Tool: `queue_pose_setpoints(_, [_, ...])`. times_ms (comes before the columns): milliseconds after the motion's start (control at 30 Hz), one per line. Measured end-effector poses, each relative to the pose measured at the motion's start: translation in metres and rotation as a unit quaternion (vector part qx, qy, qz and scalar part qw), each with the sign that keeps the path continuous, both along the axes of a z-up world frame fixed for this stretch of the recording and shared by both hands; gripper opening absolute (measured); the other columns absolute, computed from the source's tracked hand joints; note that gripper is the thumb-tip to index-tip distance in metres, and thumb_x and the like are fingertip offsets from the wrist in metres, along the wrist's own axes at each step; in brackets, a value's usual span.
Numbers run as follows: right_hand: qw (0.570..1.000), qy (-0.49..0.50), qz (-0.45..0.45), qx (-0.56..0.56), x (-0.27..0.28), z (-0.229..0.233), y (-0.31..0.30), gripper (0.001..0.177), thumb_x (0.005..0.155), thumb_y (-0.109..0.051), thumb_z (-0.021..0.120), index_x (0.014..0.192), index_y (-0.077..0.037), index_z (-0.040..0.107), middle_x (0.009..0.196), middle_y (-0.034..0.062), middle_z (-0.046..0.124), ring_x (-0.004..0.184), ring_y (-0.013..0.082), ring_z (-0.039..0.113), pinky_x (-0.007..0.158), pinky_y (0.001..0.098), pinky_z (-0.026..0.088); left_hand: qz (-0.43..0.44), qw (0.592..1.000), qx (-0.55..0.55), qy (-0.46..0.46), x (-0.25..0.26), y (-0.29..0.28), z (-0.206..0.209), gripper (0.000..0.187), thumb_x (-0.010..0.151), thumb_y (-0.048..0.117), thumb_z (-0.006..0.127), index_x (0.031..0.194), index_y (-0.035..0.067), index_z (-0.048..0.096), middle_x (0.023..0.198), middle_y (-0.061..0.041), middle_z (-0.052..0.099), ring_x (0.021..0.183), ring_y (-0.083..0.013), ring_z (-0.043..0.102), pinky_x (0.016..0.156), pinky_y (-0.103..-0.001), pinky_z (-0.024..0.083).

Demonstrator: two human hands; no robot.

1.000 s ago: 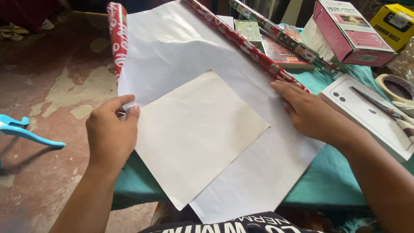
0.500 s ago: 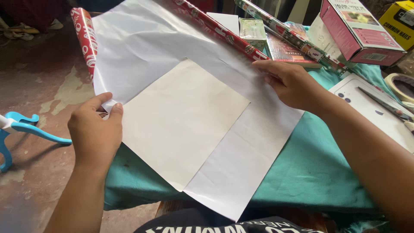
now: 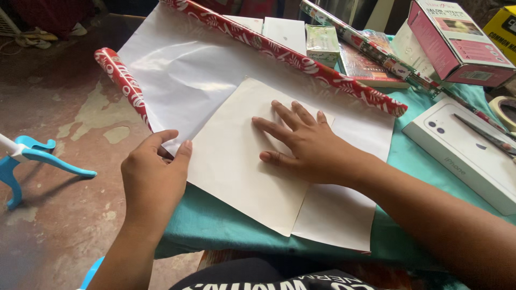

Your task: The person unrolls red holiday wrapping paper on a table, places an iPhone box on the paper to gauge size, and cuts a section of paper with scissors. They then fold and press the cut paper flat, preparing it to wrap the box.

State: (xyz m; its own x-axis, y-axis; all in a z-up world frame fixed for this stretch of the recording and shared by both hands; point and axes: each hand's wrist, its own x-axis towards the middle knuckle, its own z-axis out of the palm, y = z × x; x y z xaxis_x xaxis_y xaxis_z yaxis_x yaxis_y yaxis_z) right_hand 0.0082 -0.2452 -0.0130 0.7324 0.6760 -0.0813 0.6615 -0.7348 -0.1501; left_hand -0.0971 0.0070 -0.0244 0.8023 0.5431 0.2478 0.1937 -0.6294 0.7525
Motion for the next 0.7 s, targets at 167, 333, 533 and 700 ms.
queue_pose_setpoints(167, [0.999,-0.014,-0.022,-0.024,0.005,0.0,0.0,0.075,0.09,-0.076,0.033,0.157,-0.043,0.029,0.169,0.0112,0.009,0.154,0.042,-0.001,0.113,0.0735,0.002,0.008,0.996,-0.072,0.048,-0.006,0.006,0.012,0.024,0.096,0.024,0.068,0.108,0.005,0.077,0.073,-0.008,0.075,0.055,-0.0162,0.07,0.057,-0.031,0.054])
queue_pose_setpoints(333, [0.999,-0.012,-0.037,-0.035,0.013,-0.008,-0.006,0.074,0.088,-0.076,0.036,0.156,-0.047,0.031,0.169,0.0101,0.009,0.154,0.0384,-0.003,0.114,0.0724,0.0,0.002,0.992,-0.112,0.06,-0.006,0.01,0.012,0.022,0.095,0.02,0.07,0.109,0.005,0.078,0.073,-0.009,0.075,0.06,-0.0128,0.069,0.057,-0.027,0.051])
queue_pose_setpoints(533, [0.998,-0.015,-0.042,-0.036,0.016,-0.01,-0.018,0.079,0.088,-0.076,0.035,0.161,-0.048,0.03,0.169,0.0077,0.008,0.154,0.0358,-0.003,0.114,0.0724,0.0,-0.043,0.977,-0.201,0.059,-0.006,0.018,0.01,0.023,0.093,0.012,0.069,0.113,0.006,0.077,0.082,-0.005,0.074,0.066,-0.0107,0.064,0.06,-0.023,0.05])
queue_pose_setpoints(700, [0.998,-0.029,-0.028,-0.045,0.015,-0.013,-0.041,0.079,0.087,-0.077,0.033,0.161,-0.049,0.029,0.173,0.0049,0.008,0.155,0.0321,-0.003,0.113,0.0724,0.0,-0.075,0.983,-0.119,0.117,-0.014,0.016,0.012,0.028,0.086,0.015,0.072,0.114,0.01,0.074,0.075,-0.005,0.073,0.064,-0.0146,0.066,0.061,-0.028,0.051])
